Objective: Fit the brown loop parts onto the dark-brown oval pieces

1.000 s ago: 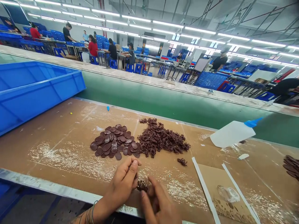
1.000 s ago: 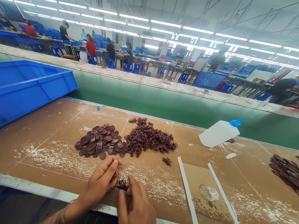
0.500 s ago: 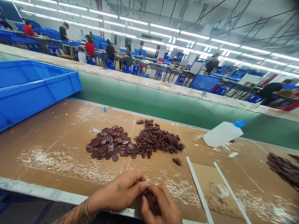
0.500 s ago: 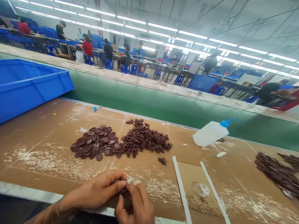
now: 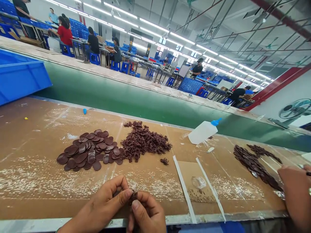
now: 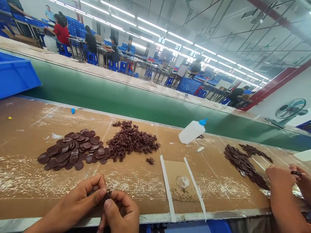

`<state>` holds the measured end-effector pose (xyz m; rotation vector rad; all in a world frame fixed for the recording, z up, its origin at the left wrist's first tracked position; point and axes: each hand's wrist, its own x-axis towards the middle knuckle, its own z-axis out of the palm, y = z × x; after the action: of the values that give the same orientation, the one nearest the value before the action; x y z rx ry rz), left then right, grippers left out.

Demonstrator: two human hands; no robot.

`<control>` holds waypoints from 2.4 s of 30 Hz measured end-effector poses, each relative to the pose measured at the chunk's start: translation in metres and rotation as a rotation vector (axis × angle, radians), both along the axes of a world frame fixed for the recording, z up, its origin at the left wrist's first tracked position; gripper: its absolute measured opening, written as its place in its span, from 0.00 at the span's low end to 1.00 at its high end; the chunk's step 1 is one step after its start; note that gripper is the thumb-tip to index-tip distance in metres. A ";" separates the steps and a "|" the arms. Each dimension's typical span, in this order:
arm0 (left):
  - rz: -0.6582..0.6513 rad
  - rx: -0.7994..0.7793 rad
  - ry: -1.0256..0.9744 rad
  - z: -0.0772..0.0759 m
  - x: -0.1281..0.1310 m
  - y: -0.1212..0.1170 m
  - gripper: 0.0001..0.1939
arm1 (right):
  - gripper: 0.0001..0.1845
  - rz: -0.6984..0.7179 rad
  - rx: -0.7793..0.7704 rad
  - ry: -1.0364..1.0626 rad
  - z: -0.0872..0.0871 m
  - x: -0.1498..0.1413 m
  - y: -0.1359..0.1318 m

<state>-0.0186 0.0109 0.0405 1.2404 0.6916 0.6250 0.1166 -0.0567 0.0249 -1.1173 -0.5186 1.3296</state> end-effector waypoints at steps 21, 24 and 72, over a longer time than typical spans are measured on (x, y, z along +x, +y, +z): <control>0.115 0.340 0.329 -0.010 -0.002 -0.011 0.24 | 0.13 -0.691 -0.243 -0.216 0.038 0.262 -0.013; 0.119 0.355 0.356 -0.010 -0.004 -0.014 0.24 | 0.17 -0.658 -0.296 -0.225 0.039 0.260 -0.003; 0.080 0.342 0.398 -0.004 -0.002 -0.017 0.19 | 0.14 -0.640 -0.399 -0.286 0.047 0.249 0.009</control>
<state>-0.0210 -0.0057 0.0367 1.6872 0.9967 0.5821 0.3652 -0.0473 0.0719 -1.6469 -0.0682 0.7241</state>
